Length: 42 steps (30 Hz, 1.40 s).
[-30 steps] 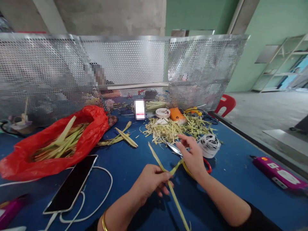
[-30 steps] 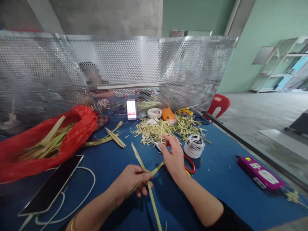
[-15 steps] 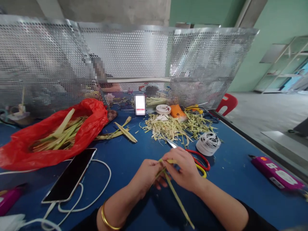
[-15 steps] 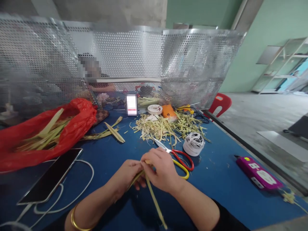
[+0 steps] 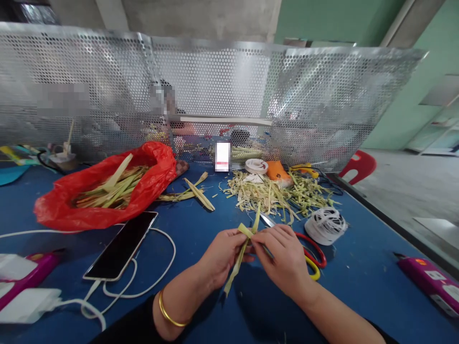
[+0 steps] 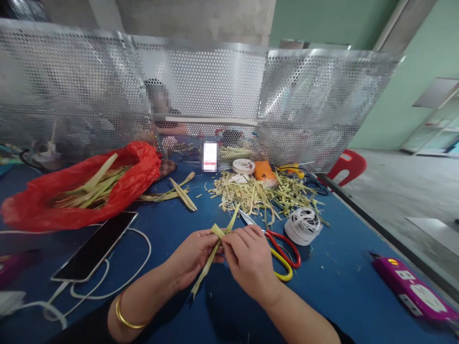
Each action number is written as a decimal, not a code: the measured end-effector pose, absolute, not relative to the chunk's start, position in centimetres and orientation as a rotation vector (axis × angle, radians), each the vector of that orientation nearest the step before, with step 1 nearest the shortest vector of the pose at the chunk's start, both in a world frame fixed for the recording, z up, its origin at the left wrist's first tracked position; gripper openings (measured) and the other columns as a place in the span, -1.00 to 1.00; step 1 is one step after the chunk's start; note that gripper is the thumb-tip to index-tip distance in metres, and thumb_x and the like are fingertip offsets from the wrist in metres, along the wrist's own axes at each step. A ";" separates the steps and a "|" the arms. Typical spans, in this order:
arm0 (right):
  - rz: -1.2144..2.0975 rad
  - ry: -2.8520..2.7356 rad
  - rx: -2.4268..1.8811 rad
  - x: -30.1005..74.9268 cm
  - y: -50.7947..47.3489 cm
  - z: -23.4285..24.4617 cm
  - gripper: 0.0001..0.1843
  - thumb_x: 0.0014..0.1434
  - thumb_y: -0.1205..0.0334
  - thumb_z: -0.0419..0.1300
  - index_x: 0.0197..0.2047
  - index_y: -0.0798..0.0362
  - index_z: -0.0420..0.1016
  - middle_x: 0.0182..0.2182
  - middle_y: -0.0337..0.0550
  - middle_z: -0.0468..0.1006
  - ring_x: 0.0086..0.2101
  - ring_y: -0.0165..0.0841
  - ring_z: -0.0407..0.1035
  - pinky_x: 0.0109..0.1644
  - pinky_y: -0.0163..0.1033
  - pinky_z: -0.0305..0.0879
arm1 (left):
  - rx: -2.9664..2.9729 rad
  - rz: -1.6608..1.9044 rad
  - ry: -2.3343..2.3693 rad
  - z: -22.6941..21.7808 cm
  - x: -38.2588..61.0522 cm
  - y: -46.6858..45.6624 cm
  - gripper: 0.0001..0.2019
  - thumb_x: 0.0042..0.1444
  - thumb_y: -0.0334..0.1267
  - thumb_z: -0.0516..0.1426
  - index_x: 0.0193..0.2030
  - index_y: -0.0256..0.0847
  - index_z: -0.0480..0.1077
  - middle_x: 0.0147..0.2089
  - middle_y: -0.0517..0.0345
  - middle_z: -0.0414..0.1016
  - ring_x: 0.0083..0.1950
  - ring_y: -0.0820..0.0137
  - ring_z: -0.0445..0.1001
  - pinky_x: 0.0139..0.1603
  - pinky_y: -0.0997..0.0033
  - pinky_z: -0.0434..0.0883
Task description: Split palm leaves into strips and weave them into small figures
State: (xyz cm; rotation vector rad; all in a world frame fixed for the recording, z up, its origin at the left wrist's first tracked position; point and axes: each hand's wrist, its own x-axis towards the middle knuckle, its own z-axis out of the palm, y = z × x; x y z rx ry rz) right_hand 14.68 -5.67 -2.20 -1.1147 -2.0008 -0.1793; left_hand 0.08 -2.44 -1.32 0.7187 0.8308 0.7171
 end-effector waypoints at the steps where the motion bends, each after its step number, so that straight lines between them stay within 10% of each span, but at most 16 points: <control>1: -0.200 -1.984 -1.116 14.7 -5.7 -2.2 -0.88 0.18 0.44 0.10 -0.34 0.06 0.40 -0.46 -0.21 0.53 -0.41 -0.37 0.36 -0.20 -0.18 0.14 | 0.703 0.720 0.813 -1.2 0.0 -2.4 -0.91 -0.05 -0.40 0.17 -0.39 -0.36 0.48 -0.42 0.03 0.53 -0.45 0.47 0.45 -0.39 0.52 0.40; 23: -0.399 -2.531 -0.888 13.5 -5.8 -2.8 -0.83 0.20 0.41 0.05 -0.20 0.13 0.46 -0.33 -0.09 0.47 -0.24 -0.27 0.30 0.06 -0.11 0.14 | 0.646 0.884 0.820 -2.3 0.5 -2.5 -0.68 -0.27 -0.33 0.37 -0.29 -0.37 0.52 -0.44 0.06 0.55 -0.41 0.46 0.47 -0.36 0.55 0.37; 42: 1.153 -0.939 -1.248 13.9 -4.5 -2.9 -0.68 -0.14 0.05 0.34 -0.54 0.09 0.36 -0.62 -0.31 0.38 -0.55 -0.46 0.20 -0.45 -0.33 0.15 | 0.872 0.731 0.868 -2.0 -0.3 -2.3 -0.73 -0.04 -0.22 0.27 -0.21 -0.33 0.54 -0.34 0.01 0.57 -0.39 0.47 0.49 -0.35 0.52 0.43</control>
